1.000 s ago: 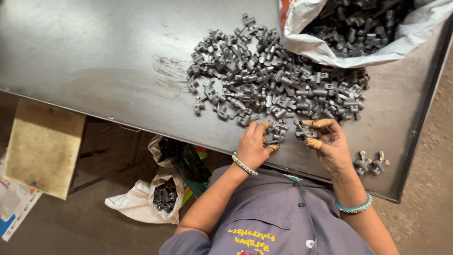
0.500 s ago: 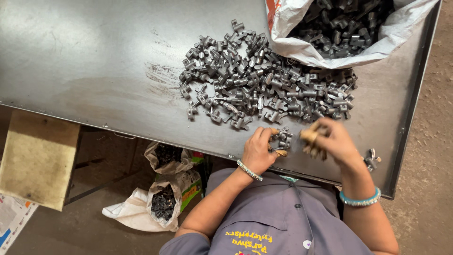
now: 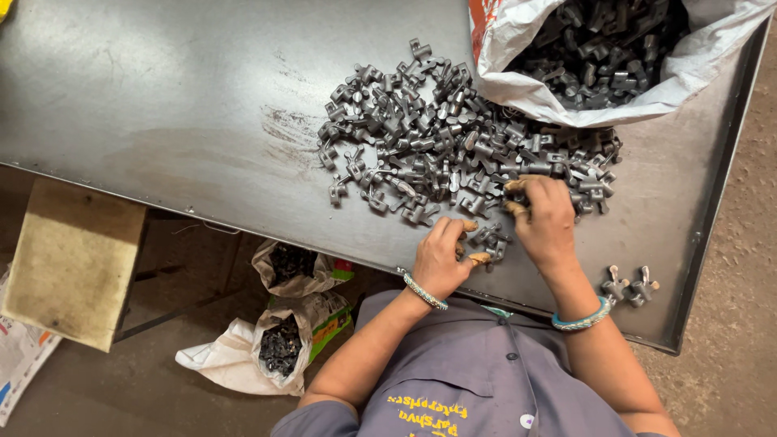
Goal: The person sits at a metal table and handles small gray metal fittings one at a time, turning and checking each piece by hand before setting it back on the table. They occasionally spread the pile of fittings, move a bag aside, open a cabinet door, and reposition a putty bag on the table while continuing to handle the fittings.
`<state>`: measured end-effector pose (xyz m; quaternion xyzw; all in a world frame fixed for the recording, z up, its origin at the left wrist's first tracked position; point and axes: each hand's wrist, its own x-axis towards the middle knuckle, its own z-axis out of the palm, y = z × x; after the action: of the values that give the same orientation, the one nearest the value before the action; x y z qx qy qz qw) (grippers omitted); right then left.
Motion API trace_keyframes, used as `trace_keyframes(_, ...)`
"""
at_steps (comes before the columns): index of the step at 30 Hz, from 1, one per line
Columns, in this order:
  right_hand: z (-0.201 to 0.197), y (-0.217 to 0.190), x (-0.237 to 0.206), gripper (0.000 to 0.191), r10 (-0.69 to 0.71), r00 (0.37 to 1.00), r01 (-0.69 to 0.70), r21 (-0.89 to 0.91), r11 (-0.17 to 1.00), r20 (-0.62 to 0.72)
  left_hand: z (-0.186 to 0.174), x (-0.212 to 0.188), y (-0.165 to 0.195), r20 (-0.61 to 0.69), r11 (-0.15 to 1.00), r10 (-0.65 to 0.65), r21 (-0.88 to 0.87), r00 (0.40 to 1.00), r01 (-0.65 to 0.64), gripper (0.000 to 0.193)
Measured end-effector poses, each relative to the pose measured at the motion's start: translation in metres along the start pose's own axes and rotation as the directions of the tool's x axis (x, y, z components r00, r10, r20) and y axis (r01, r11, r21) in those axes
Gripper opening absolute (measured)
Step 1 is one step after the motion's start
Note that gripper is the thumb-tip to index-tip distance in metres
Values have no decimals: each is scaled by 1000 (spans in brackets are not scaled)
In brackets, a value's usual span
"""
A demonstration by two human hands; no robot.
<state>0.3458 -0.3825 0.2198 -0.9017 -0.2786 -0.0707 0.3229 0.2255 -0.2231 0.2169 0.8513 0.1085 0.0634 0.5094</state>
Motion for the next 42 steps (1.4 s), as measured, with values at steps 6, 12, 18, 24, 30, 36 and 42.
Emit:
trace_keyframes(6, -5, 30, -22, 22, 317, 902, -428, 707, 564, 293, 1, 4, -2, -51, 975, -52, -218, 997, 40, 49)
trace_keyframes(12, 4, 37, -70, 19, 436, 687, -642, 767, -12, 582, 32, 10, -40, 183, 602, -104, -771, 978, 208, 39)
trace_keyframes(18, 7, 39, -94, 21, 443, 649, -646, 756, -110, 619, 59, 6, -69, 191, 535, -165, -807, 968, 250, 27)
trace_keyframes(24, 3, 42, -99, 27, 404, 654, -721, 689, 77, 639, 44, 5, -58, 247, 629, -134, -727, 960, 275, 20)
trace_keyframes(30, -28, 47, -54, 46, 356, 721, -683, 697, 219, 594, 5, 9, -28, 57, 984, -36, -171, 998, 45, 21)
trace_keyframes(36, -36, 14, -31, 49, 238, 919, -395, 754, 525, 315, -1, 13, -17, -106, 996, 84, -19, 991, -87, 27)
trace_keyframes(42, -22, -29, -74, 38, -15, 945, 13, 8, 1000, 326, 9, 11, -26, -59, 987, 84, 145, 995, -74, 59)
